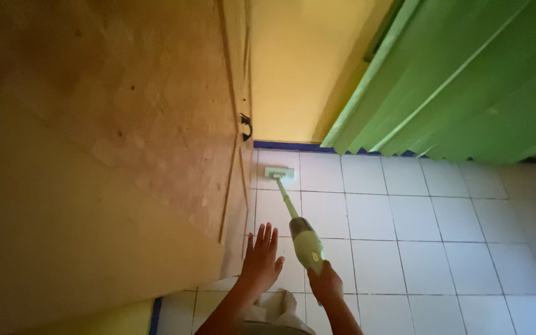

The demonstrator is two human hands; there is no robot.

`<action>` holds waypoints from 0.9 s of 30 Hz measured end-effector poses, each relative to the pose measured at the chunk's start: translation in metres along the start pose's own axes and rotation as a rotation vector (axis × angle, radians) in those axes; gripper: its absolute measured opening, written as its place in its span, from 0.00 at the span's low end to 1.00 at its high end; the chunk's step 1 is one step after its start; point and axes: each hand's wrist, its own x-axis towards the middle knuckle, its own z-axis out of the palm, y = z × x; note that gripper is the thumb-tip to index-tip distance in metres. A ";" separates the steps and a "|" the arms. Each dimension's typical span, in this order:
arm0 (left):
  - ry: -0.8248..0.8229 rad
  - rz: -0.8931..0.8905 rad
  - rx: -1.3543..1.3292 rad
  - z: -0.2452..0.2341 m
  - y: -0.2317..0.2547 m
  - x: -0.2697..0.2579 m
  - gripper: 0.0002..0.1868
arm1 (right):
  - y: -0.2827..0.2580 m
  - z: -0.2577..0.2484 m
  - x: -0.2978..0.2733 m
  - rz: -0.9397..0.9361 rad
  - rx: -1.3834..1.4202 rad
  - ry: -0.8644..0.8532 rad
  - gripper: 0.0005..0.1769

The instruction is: The person vacuums the tiled floor in a hallway and a room using a light green handheld vacuum.

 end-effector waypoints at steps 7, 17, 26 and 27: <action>-0.024 0.001 0.020 -0.003 0.000 0.005 0.43 | 0.016 -0.001 -0.001 0.086 0.051 0.011 0.32; 0.001 -0.035 0.007 0.001 0.000 0.010 0.43 | 0.007 0.003 0.080 -0.045 -0.024 0.101 0.32; 0.140 -0.090 -0.017 0.015 0.022 0.022 0.43 | 0.006 -0.028 0.122 -0.046 -0.023 0.065 0.34; 0.162 -0.098 -0.013 0.016 0.027 0.026 0.42 | 0.010 -0.031 0.124 -0.062 -0.026 0.074 0.34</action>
